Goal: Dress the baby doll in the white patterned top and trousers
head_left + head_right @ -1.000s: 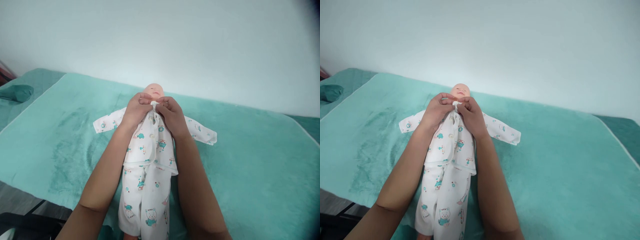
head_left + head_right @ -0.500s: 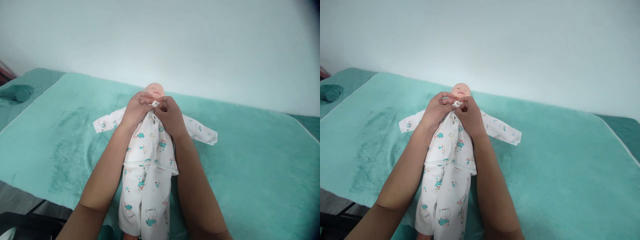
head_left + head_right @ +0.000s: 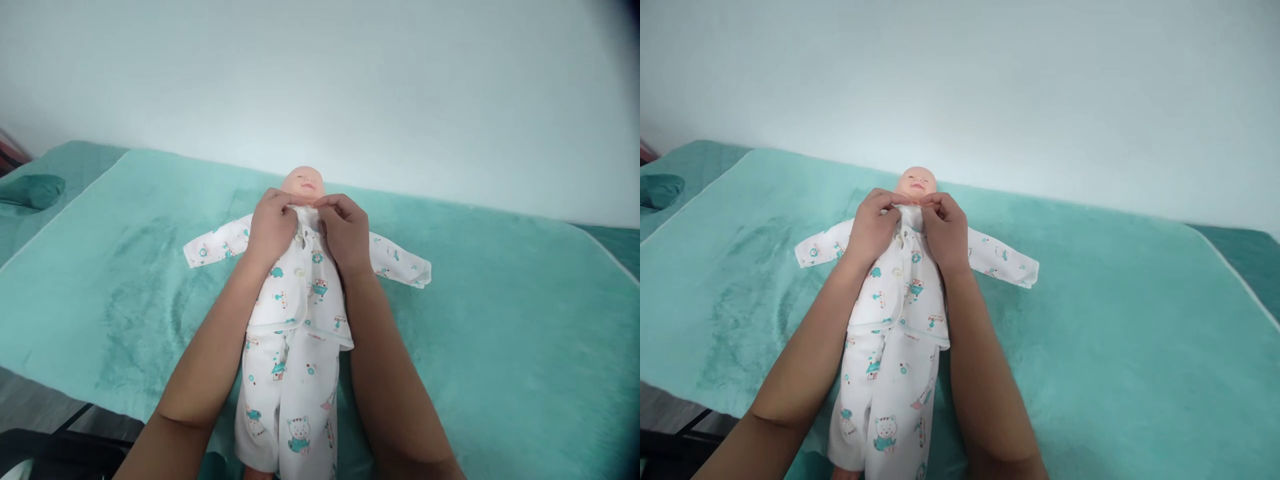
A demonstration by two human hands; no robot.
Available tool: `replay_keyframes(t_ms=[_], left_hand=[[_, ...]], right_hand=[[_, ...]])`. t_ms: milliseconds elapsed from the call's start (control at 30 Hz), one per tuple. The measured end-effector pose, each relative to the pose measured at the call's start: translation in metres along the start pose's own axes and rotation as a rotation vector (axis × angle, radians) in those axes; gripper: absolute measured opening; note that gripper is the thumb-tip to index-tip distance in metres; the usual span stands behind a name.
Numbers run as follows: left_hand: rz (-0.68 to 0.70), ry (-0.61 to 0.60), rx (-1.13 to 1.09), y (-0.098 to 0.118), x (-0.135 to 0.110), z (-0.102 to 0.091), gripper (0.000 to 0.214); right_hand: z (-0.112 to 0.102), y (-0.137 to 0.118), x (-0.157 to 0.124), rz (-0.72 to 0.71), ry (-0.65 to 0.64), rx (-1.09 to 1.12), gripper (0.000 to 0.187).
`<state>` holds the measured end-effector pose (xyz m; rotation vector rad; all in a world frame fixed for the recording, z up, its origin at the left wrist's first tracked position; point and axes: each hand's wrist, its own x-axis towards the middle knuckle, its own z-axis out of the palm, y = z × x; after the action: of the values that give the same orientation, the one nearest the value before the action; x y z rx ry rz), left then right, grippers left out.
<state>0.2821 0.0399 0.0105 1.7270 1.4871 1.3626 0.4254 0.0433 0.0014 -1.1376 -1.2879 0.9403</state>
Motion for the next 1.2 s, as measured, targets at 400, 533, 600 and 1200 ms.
replay_keyframes(t_ms=[400,533,600,1200], left_hand=[[0.101,0.060,0.137,-0.005,-0.018,-0.002,0.029],[0.148,0.051,0.015,-0.008,-0.040,-0.013,0.020],[0.170,0.018,-0.031,-0.010,-0.047,-0.017,0.019],[0.075,-0.189,-0.149,-0.005,-0.047,-0.027,0.002]], right_hand=[[0.003,-0.013,-0.011,-0.105,0.004,-0.425,0.017],[0.005,-0.024,-0.031,-0.101,-0.035,-0.500,0.010],[0.007,-0.029,-0.045,-0.104,-0.055,-0.559,0.021],[-0.003,-0.013,-0.075,-0.169,0.019,-0.388,0.016]])
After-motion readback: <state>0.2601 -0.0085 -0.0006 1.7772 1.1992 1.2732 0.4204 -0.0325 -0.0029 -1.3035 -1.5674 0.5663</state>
